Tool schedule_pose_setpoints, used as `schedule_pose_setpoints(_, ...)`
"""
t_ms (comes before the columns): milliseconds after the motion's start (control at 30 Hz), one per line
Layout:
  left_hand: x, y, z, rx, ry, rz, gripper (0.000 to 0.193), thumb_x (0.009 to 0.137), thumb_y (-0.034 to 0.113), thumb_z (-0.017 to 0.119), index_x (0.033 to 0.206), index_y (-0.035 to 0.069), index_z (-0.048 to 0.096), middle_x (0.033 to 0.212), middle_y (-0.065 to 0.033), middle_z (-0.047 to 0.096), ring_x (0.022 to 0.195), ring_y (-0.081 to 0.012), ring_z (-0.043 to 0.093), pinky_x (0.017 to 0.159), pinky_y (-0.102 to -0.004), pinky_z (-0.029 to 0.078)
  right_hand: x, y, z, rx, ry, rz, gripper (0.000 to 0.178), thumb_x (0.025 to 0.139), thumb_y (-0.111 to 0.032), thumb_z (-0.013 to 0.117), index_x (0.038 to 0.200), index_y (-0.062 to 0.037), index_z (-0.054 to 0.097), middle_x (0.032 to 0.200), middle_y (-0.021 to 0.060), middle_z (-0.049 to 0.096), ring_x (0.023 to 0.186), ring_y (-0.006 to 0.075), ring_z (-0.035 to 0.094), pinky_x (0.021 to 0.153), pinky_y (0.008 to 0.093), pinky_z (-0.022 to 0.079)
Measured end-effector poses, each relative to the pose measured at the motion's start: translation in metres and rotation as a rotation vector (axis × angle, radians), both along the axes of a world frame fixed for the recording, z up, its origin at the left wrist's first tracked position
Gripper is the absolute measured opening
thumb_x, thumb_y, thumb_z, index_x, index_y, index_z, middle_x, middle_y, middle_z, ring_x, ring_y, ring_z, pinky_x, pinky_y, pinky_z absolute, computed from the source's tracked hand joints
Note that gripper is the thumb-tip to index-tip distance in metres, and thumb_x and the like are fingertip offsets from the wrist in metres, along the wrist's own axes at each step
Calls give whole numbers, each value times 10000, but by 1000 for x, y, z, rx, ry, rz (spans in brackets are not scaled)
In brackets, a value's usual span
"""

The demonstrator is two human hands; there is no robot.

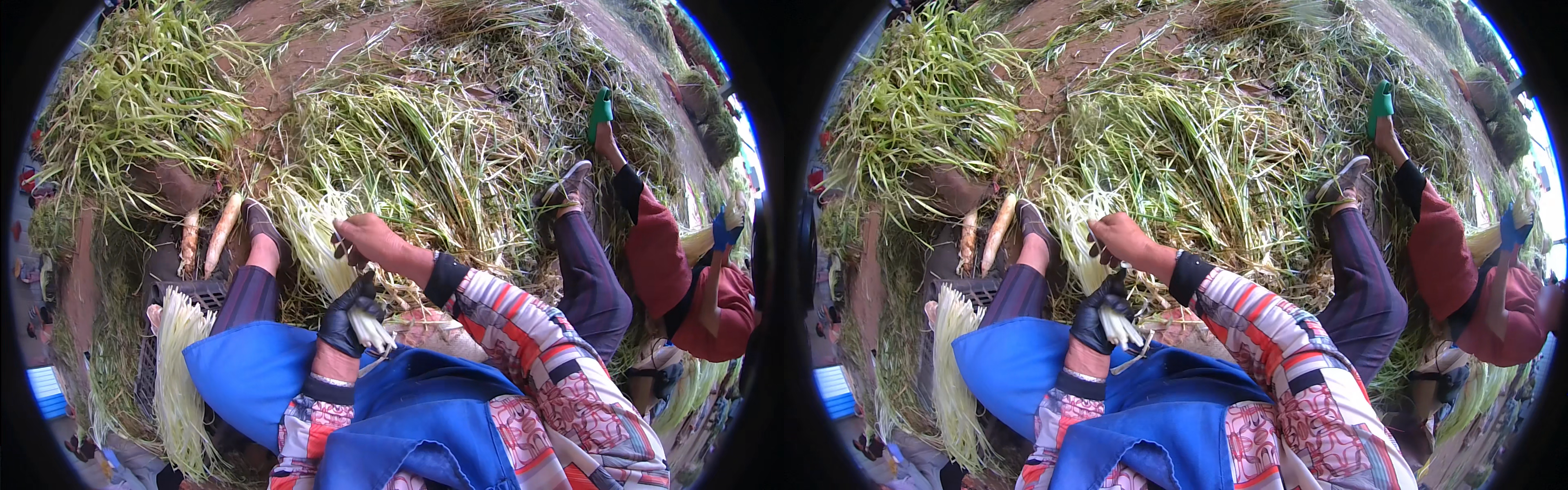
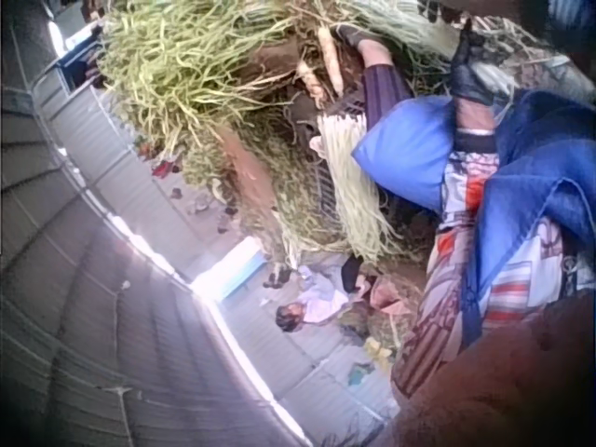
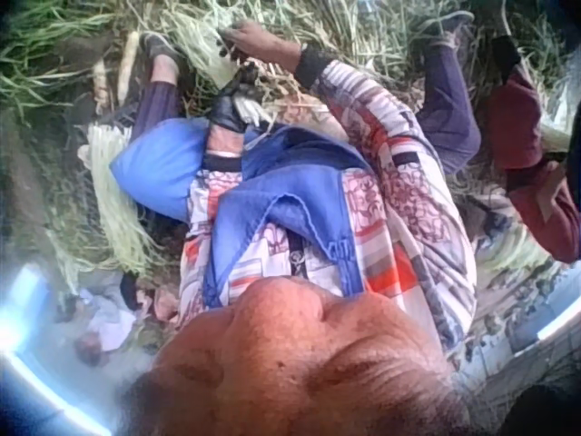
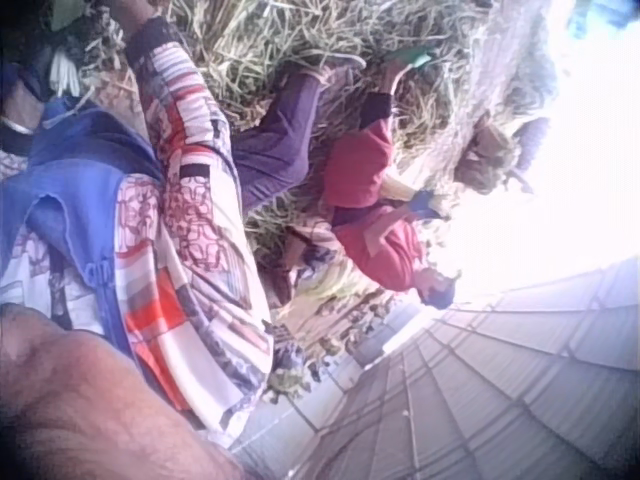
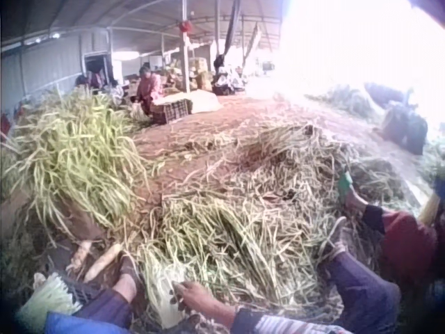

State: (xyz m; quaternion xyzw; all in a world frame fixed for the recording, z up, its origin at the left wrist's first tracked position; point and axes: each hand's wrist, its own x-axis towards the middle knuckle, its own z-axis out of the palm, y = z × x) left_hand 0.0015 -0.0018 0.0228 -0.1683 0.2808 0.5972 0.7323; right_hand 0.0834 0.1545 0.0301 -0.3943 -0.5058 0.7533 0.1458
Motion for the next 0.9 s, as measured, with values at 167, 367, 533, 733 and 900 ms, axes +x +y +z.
schedule_pose_setpoints(167, -28, 2, 22, 292, -328, 121, 327, 983, 143, 479, 1286, 29, 527, 823, -18, 603, 589, -53, 497, 607, -261, 421, 15, 6, -75, 390, -248, -22, 305, 968, -276, 465, 911, -3, 590, 785, 133, 650, 614, 225, 638, 527, 377, 516)
schedule_pose_setpoints(367, -49, 9, 52, 552, 126, 340, 500, 937, 61, 501, 1420, 87, 376, 1346, -175, 533, 594, -44, 486, 606, -248, 435, 139, 15, -117, 865, -1011, 280, 160, 891, -119, 466, 901, -52, 612, 818, 189, 653, 652, 318, 653, 539, 428, 519)
schedule_pose_setpoints(533, -42, 17, 35, 256, 187, 244, 587, 905, 30, 538, 1447, 111, 327, 1331, -184, 536, 587, -42, 489, 602, -259, 450, 172, 8, -90, 1027, -1001, -18, 143, 870, -64, 466, 897, -64, 607, 804, 158, 647, 591, 278, 633, 489, 385, 512)
schedule_pose_setpoints(733, -32, 12, 11, 146, 279, 162, 504, 892, 28, 563, 1376, 94, 442, 1261, -178, 593, 577, -56, 502, 588, -259, 437, 85, -35, -77, 1290, -546, 460, 337, 842, -79, 523, 1175, -60, 576, 1170, 156, 599, 1122, 317, 541, 958, 443, 416)
schedule_pose_setpoints(900, -38, 9, 5, 60, 288, 214, 418, 889, 27, 572, 1300, 80, 520, 1151, -159, 655, 564, -64, 527, 564, -275, 451, 120, -1, -80, 1107, -1184, 487, 340, 868, -126, 556, 1207, -97, 573, 1221, 135, 574, 1326, 338, 367, 1119, 512, 212)
